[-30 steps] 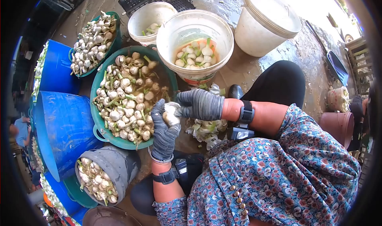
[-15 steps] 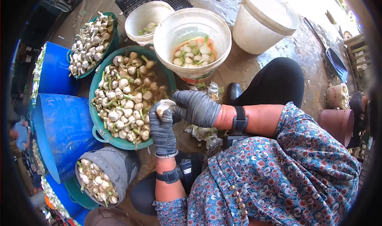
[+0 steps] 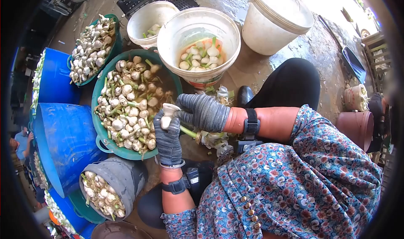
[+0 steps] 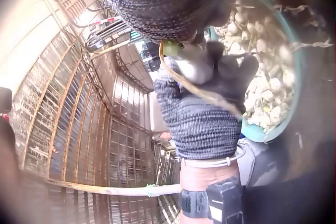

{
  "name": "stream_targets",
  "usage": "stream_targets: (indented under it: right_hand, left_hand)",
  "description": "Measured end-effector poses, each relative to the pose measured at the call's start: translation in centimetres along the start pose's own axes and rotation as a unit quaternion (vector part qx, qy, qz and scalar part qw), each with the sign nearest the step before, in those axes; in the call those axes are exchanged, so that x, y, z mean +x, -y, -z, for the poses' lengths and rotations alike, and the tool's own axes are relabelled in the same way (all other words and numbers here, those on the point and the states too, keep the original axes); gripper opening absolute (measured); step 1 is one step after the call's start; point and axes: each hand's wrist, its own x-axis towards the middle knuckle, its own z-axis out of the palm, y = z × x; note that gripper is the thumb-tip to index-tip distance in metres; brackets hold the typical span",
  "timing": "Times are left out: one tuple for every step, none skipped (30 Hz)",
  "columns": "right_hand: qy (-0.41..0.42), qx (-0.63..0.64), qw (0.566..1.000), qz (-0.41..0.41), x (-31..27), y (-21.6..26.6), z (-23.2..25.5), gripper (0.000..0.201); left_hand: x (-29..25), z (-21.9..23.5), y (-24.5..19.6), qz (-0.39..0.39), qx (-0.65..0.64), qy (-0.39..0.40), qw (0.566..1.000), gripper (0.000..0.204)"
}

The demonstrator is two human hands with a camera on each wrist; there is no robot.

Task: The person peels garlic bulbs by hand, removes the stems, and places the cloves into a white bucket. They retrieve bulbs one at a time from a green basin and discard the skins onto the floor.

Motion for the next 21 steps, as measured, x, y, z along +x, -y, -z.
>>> stream_targets:
  right_hand:
    - [-0.010,0.025,0.999,0.028,0.0,-0.2,-0.3,0.015]
    - [-0.002,0.029,1.000,-0.011,0.3,-0.1,0.1,0.017]
    - [-0.001,0.029,1.000,-0.011,0.7,-0.7,0.3,0.017]
    - [0.001,-0.002,0.999,-0.045,1.0,-1.9,0.4,0.018]
    - [0.004,-0.034,0.996,-0.080,1.3,-2.9,0.6,0.021]
    - [0.014,-0.090,0.991,-0.095,1.2,-3.4,0.8,0.018]
    - [0.015,-0.092,0.991,-0.093,1.2,-4.4,1.0,0.018]
    - [0.096,-0.183,0.972,-0.110,1.2,-5.0,1.4,0.022]
    - [0.174,-0.269,0.939,-0.128,1.1,-5.5,1.4,0.028]
    - [0.187,-0.259,0.938,-0.137,1.1,-5.9,1.2,0.033]
    - [0.189,-0.259,0.938,-0.135,0.9,-5.1,1.5,0.033]
    - [0.172,-0.272,0.945,-0.065,0.2,-3.8,1.9,0.028]
    - [0.153,-0.283,0.947,0.004,0.0,-2.8,2.2,0.024]
    - [0.099,-0.226,0.965,0.087,0.3,-2.0,2.4,0.023]
    - [0.100,-0.226,0.965,0.088,0.5,-0.9,2.6,0.023]
    - [0.094,-0.203,0.966,0.130,0.7,0.5,2.9,0.023]
    - [0.087,-0.181,0.965,0.171,0.8,1.6,3.1,0.023]
    - [0.092,-0.218,0.953,0.189,0.6,2.3,3.1,0.021]
    - [0.091,-0.219,0.953,0.190,0.4,2.3,2.8,0.021]
    - [0.090,-0.243,0.948,0.185,0.2,2.1,2.5,0.019]
    - [0.089,-0.266,0.943,0.180,0.1,2.1,2.3,0.017]
  left_hand:
    - [0.1,0.0,0.0,0.004,0.035,-0.016,0.999,0.040]
    - [0.1,-0.2,-0.1,0.004,0.036,-0.016,0.999,0.040]
    - [0.0,-0.4,-0.3,0.015,0.023,-0.002,1.000,0.040]
    - [-0.1,-0.5,-0.5,0.025,0.011,0.012,1.000,0.040]
    - [-0.2,-0.6,-0.6,0.036,-0.001,0.026,0.999,0.042]
    - [0.3,-0.8,0.8,-0.111,0.118,0.020,0.987,0.044]
    - [0.3,-0.3,1.6,-0.113,0.117,0.018,0.987,0.044]
    - [0.2,0.0,1.3,-0.089,0.090,0.011,0.992,0.046]
    - [0.0,0.4,1.1,-0.064,0.064,0.006,0.996,0.047]
    - [0.1,0.9,1.4,-0.060,0.073,0.013,0.995,0.054]
    - [0.2,0.7,0.9,-0.060,0.073,0.011,0.995,0.054]
    - [0.2,0.4,-0.1,-0.080,0.142,-0.008,0.987,0.059]
    - [0.3,0.2,-0.7,-0.101,0.210,-0.026,0.972,0.063]
    - [0.5,0.5,0.0,-0.128,0.253,-0.017,0.959,0.075]
    - [0.5,0.6,0.1,-0.128,0.254,-0.018,0.959,0.075]
    - [0.5,0.5,0.2,-0.108,0.232,-0.004,0.967,0.080]
    - [0.5,0.4,0.1,-0.089,0.209,0.011,0.974,0.085]
    - [0.5,0.4,-0.1,-0.085,0.221,0.026,0.971,0.092]
    - [0.6,0.4,0.0,-0.086,0.221,0.026,0.971,0.092]
    - [0.7,0.4,0.3,-0.076,0.221,0.039,0.972,0.092]
    - [0.7,0.4,0.6,-0.066,0.220,0.050,0.972,0.093]
